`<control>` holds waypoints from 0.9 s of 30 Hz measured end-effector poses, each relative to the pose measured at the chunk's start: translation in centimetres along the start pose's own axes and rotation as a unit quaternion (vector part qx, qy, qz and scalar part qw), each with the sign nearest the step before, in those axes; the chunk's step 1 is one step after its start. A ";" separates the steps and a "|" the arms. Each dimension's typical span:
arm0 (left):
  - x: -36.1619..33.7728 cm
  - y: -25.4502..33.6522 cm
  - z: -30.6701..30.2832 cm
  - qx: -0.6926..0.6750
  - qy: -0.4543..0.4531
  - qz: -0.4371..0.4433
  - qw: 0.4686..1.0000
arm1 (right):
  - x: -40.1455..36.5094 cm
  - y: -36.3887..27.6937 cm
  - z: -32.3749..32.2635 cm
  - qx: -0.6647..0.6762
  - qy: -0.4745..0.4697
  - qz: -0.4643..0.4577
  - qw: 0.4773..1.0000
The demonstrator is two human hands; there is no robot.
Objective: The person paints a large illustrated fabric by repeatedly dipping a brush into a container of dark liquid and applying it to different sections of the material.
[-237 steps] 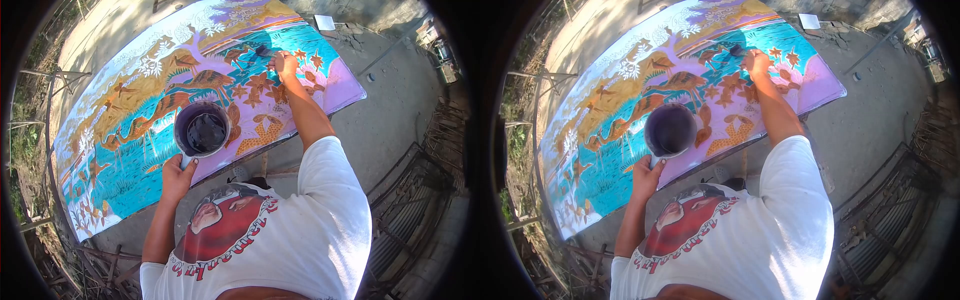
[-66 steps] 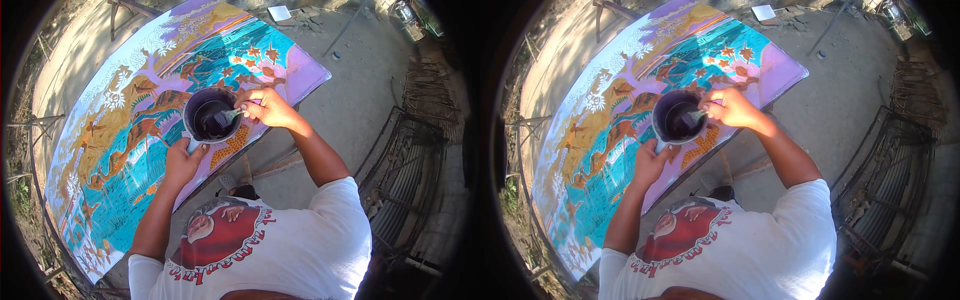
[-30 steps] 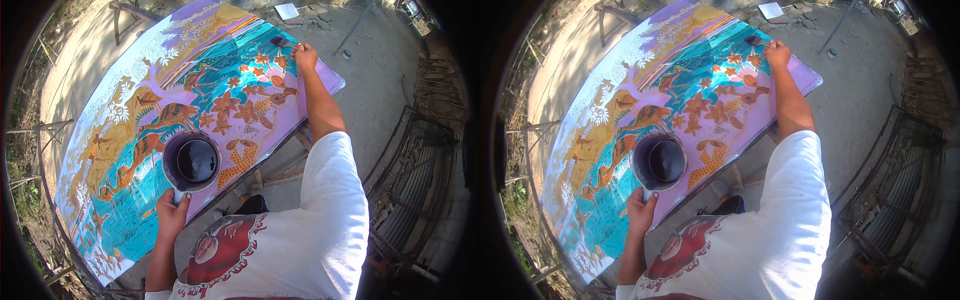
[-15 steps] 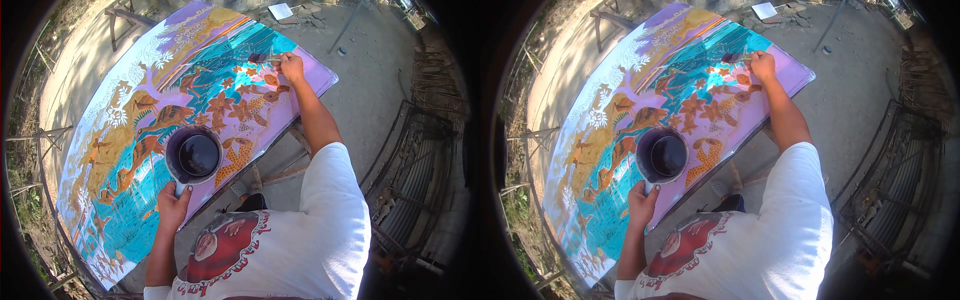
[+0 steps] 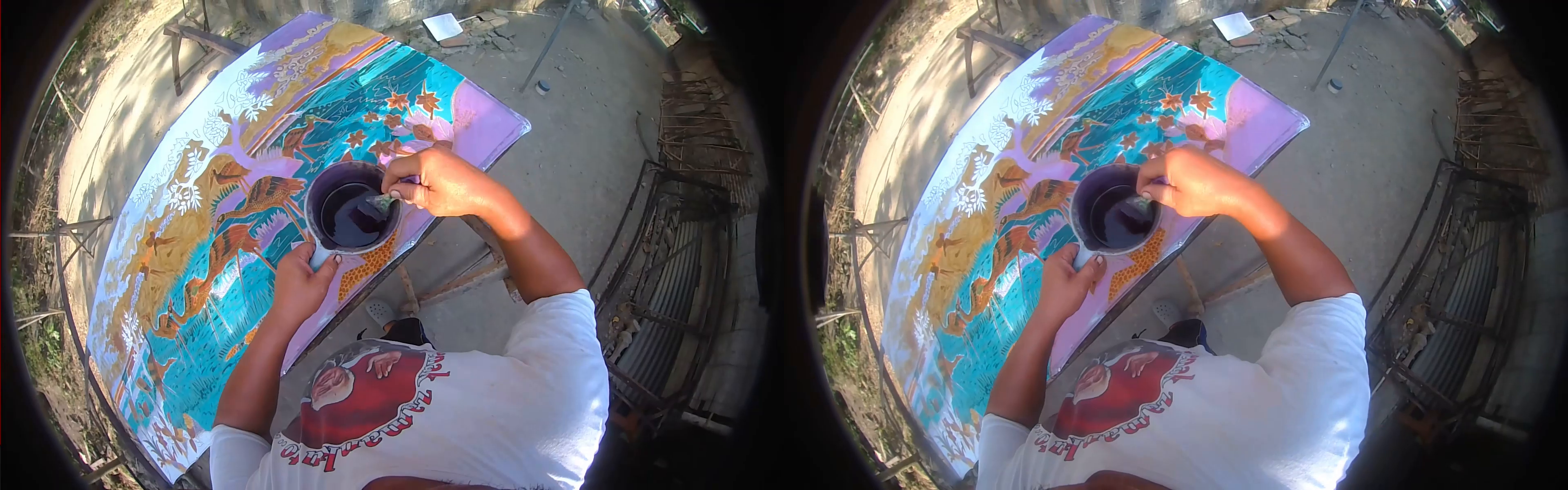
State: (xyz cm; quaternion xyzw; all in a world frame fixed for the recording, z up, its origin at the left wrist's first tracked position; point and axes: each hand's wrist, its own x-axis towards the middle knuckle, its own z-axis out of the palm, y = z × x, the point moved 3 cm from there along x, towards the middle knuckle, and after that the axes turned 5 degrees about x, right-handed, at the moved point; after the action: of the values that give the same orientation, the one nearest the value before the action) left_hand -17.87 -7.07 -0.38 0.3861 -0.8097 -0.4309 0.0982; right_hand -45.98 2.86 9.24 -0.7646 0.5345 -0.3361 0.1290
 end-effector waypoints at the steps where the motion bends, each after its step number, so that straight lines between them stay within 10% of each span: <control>1: 0.2 0.9 0.2 0.000 -0.003 0.003 1.000 | -1.0 1.0 1.0 -0.002 0.001 0.003 1.000; 4: 1.2 3.4 0.7 0.000 0.034 0.105 0.994 | -2.9 2.8 1.6 0.028 0.031 0.018 0.999; 6: 2.0 2.6 1.5 0.055 0.078 0.184 0.978 | -6.2 4.5 0.1 0.352 0.104 0.335 0.868; 9: 2.6 1.8 1.8 0.023 0.034 0.104 0.994 | -9.8 6.8 -1.6 0.488 0.259 0.300 0.778; 19: 0.0 1.7 -0.9 -0.005 0.019 -0.003 1.000 | -9.2 27.2 -4.0 0.295 0.583 0.368 0.662; 27: -3.6 -0.7 -2.5 0.015 0.071 0.002 0.997 | -0.1 33.1 -7.0 0.233 0.614 0.361 0.662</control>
State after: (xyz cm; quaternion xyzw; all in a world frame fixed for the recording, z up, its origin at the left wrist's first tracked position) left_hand -13.83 -6.31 1.25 0.4155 -0.8080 -0.3898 0.1503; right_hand -74.79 -8.95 -4.01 -0.0771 0.6310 -0.7698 0.0569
